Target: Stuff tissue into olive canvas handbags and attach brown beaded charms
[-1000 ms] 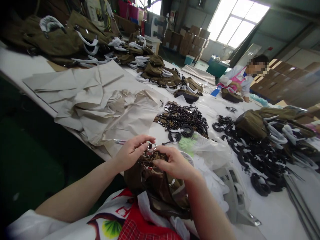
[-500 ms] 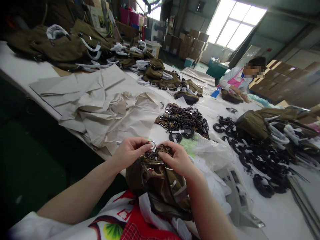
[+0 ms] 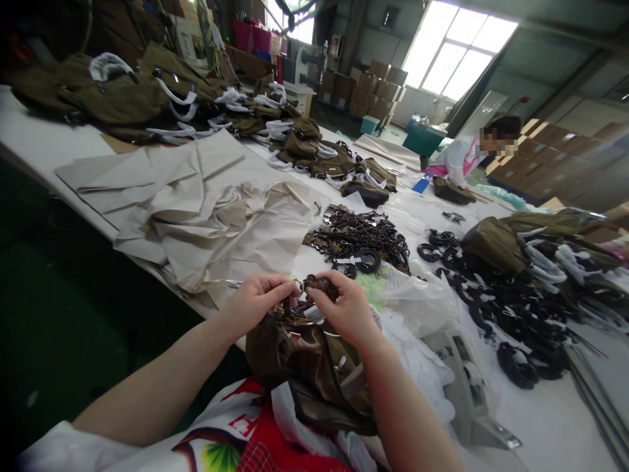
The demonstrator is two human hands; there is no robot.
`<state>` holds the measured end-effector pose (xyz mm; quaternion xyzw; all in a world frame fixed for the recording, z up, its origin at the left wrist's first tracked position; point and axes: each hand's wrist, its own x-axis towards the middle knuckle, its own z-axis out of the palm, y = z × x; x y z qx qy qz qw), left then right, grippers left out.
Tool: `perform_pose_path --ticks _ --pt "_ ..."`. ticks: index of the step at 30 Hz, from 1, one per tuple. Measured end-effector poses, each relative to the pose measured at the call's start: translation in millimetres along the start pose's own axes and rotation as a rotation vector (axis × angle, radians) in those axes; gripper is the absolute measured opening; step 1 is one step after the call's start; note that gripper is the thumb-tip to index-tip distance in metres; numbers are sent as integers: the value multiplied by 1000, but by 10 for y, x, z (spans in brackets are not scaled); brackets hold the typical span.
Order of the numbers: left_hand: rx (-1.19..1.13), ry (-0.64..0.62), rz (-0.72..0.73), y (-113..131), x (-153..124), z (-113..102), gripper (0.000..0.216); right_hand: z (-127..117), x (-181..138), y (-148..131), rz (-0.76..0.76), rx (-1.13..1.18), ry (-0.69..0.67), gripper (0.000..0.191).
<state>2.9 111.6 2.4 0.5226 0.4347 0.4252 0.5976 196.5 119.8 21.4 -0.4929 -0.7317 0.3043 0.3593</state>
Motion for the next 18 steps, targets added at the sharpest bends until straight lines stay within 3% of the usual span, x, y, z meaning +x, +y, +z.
perform_pose_path --ticks 5,12,18 --pt "33 -72 18 -11 14 0 42 7 43 37 12 52 52 14" --pt "-78 -190 26 -8 -30 10 37 29 81 127 27 -53 134 17" --pt "-45 -110 16 -10 -19 27 34 -2 -38 13 -264 -344 306 28"
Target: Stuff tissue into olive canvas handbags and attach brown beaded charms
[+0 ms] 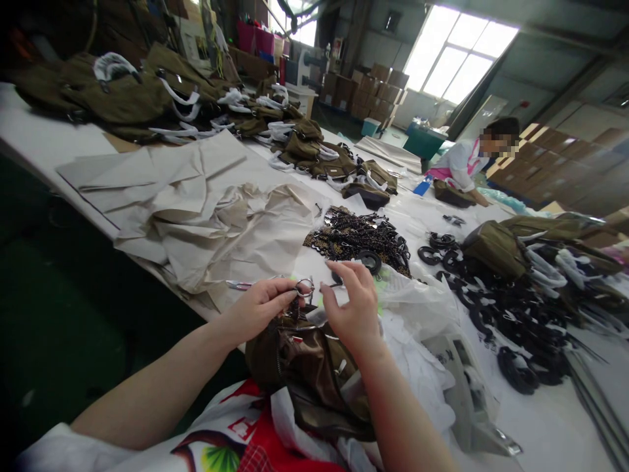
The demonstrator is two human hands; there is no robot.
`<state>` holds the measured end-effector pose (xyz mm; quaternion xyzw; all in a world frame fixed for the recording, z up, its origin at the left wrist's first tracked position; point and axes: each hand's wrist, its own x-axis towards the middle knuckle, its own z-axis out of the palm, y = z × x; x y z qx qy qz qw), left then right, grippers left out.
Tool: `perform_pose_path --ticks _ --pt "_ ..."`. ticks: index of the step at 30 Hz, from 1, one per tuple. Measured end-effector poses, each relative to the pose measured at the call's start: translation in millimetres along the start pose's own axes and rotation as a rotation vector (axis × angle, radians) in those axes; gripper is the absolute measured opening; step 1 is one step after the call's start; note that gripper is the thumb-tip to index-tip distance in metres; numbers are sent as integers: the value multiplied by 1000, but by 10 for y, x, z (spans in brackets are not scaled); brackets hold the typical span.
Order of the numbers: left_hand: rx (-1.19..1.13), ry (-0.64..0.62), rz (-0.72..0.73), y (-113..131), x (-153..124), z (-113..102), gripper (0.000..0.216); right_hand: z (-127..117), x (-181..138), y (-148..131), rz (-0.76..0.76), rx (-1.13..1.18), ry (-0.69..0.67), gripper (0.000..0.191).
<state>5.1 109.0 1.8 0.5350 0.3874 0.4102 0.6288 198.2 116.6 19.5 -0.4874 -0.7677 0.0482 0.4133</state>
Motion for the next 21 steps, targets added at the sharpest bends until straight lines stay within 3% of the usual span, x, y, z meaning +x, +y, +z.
perform_pose_path --ticks 5,10,15,21 --pt "18 1 6 -11 16 -12 32 -10 -82 -116 -130 -73 -243 19" --pt "21 16 -3 -13 23 -22 34 40 -82 -94 -213 -86 -300 22" --pt "9 71 9 -20 45 -13 32 26 -93 -105 -322 -164 -228 26" --pt "190 83 123 20 43 32 31 35 -127 -97 -404 -330 -161 23"
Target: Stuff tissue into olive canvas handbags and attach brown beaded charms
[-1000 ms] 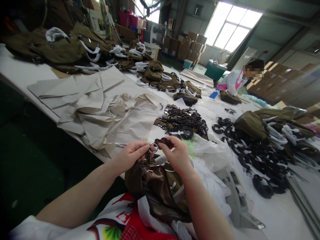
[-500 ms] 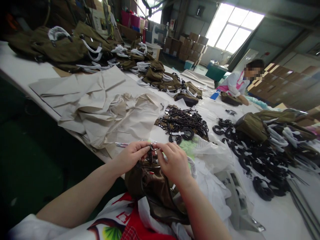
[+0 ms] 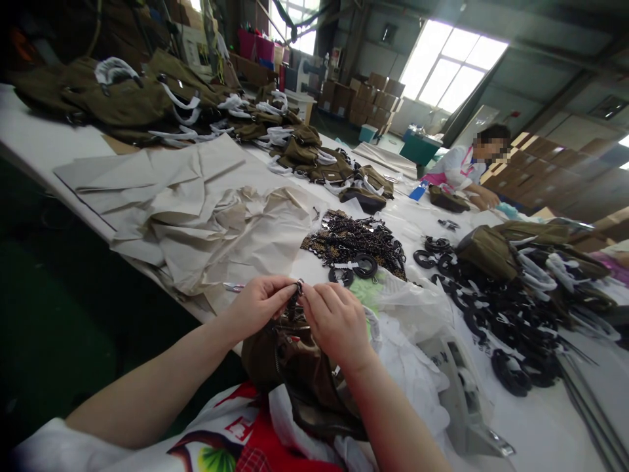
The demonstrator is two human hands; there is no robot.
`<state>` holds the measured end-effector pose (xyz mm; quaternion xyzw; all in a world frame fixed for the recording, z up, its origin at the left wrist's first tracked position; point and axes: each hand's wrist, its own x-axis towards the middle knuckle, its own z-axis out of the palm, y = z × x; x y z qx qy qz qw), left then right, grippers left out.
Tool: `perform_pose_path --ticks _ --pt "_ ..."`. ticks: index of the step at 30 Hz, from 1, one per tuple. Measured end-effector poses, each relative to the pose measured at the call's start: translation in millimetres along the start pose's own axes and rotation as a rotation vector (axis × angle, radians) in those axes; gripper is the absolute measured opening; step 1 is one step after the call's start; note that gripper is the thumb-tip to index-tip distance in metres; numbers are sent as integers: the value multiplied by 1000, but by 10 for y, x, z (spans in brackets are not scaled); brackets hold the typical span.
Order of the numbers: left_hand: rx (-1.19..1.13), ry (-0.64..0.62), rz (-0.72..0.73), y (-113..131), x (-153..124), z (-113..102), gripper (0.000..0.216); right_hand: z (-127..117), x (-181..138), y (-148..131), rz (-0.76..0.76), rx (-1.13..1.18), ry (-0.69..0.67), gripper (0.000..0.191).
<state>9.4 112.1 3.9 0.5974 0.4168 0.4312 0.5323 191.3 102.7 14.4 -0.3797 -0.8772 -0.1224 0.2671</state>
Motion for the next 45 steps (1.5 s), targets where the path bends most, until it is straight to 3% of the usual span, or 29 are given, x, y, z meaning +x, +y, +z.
perform_pose_path --ticks 4,7,10,12,16,19,22,25,27,32,36,38,39,43,45 --pt "219 0 93 65 27 -25 32 -5 -1 11 47 23 12 22" --pt "454 49 186 104 71 -75 27 -59 38 59 213 261 55 13" --pt "550 105 293 153 106 -106 17 -141 82 127 349 581 17 16" --pt "512 47 364 197 122 -101 26 -180 95 167 379 755 -50 19" --pt "464 -49 435 287 162 -48 13 -172 72 200 518 1074 -120 23" --pt "353 -35 393 334 179 18 18 -138 45 178 709 1429 -143 24" --pt "111 13 271 365 153 112 23 -139 34 136 766 1680 -160 30" --pt "-139 20 156 380 101 207 30 -173 19 102 717 1774 -183 30" --pt "-182 22 132 379 78 250 32 -196 -4 84 723 1817 -212 29" --pt "76 125 241 354 80 270 25 -263 -57 23 810 1856 -189 25" --pt "267 59 322 398 4 263 20 -488 -93 77 811 1801 -19 24" --pt "365 -23 355 462 -80 278 21 -683 -151 191 808 1696 128 24" --pt "408 -124 362 501 -127 295 20 -791 -195 258 813 1623 202 25" --pt "591 -813 387 610 -287 466 18 -1174 -438 466 861 1371 390 30" --pt "691 -1051 390 608 -323 603 19 -1287 -573 513 884 1310 450 30"
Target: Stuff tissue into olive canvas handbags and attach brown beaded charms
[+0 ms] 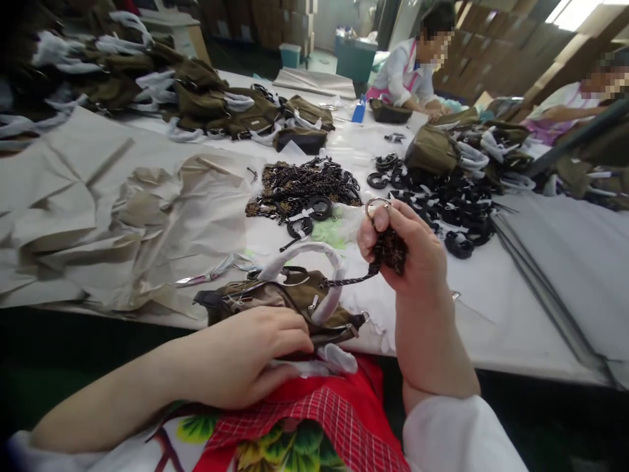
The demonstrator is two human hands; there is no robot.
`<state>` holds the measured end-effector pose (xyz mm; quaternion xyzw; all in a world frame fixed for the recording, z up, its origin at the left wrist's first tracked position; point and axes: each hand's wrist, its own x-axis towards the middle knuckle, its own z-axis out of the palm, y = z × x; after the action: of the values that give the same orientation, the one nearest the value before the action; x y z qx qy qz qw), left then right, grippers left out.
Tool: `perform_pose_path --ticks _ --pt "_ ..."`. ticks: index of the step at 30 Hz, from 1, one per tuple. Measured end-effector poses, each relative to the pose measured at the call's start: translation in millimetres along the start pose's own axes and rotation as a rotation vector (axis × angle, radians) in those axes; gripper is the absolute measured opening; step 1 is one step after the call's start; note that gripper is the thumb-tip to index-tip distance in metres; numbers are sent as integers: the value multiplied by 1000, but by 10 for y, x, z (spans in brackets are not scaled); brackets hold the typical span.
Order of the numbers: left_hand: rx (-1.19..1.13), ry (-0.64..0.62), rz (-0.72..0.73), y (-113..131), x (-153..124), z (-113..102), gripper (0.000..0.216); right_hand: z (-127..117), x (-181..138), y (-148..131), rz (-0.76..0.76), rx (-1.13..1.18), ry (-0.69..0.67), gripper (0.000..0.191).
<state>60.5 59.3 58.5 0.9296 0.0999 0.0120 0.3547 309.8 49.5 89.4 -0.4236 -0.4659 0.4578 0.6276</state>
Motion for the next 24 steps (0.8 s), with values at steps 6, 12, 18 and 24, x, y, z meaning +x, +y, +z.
perform_pose_path --ticks 6,12,18,24 --pt "89 -261 -44 -1 324 236 27 -392 -203 8 -87 15 153 20" --pt "222 -290 -96 -74 500 534 51 -781 -385 101 -82 49 265 19" --pt "418 -412 -156 -143 898 820 104 -951 -447 271 28 110 276 19" --pt "142 -234 -309 -305 1239 693 47 -983 -522 339 57 195 245 20"
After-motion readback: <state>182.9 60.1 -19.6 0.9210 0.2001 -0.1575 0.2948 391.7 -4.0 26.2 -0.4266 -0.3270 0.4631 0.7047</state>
